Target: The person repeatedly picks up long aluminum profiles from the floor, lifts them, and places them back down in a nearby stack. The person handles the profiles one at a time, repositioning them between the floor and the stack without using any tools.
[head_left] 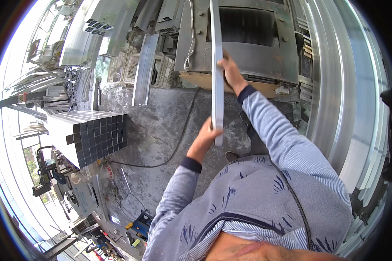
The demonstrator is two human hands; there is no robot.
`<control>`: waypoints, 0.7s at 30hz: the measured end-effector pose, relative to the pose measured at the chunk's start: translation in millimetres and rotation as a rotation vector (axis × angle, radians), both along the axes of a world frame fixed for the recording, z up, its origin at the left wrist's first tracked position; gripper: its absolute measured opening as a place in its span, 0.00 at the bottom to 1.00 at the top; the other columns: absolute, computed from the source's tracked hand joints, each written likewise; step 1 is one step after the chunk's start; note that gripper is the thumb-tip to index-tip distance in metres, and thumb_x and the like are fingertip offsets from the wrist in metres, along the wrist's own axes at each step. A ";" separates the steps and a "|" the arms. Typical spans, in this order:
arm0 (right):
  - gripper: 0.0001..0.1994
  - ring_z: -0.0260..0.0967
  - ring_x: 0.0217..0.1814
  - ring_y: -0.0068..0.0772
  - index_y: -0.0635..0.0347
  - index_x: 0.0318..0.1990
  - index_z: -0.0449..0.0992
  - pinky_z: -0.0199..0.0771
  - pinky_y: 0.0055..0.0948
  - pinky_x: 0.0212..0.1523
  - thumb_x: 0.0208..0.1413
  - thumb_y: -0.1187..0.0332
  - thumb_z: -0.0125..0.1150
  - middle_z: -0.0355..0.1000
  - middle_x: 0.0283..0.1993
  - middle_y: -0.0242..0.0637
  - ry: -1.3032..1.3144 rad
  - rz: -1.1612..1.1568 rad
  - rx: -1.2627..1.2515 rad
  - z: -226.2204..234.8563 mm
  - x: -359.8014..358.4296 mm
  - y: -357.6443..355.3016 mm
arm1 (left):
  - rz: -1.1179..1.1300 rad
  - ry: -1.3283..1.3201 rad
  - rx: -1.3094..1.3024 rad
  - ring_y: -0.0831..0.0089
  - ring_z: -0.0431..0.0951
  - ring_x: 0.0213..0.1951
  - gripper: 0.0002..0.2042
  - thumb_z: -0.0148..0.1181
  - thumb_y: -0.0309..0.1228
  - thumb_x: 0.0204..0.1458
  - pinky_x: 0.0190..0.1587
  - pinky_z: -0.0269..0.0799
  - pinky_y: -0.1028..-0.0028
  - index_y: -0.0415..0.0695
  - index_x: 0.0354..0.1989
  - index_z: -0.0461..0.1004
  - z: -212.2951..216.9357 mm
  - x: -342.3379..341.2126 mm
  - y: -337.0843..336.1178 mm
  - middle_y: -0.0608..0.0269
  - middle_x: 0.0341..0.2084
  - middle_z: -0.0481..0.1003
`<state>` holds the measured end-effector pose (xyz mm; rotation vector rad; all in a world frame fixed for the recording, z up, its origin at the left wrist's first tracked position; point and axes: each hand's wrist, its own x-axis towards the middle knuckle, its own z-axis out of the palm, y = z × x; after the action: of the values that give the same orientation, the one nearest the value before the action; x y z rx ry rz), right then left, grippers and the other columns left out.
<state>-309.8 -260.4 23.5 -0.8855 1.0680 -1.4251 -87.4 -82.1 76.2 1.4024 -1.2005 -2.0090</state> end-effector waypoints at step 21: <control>0.45 0.44 0.88 0.66 0.54 0.81 0.63 0.57 0.62 0.80 0.55 0.53 0.67 0.52 0.84 0.59 1.569 -0.183 -0.076 0.2 21.4 -28.5 | -0.146 -1.027 -0.437 0.37 0.87 0.49 0.40 0.82 0.44 0.42 0.54 0.84 0.48 0.34 0.57 0.65 -12.0 -57.1 -39.1 0.35 0.47 0.84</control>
<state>-288.4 -288.9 23.6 -2.0936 2.2289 -0.6884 -144.6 -121.2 64.2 2.1860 -2.0129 -0.8994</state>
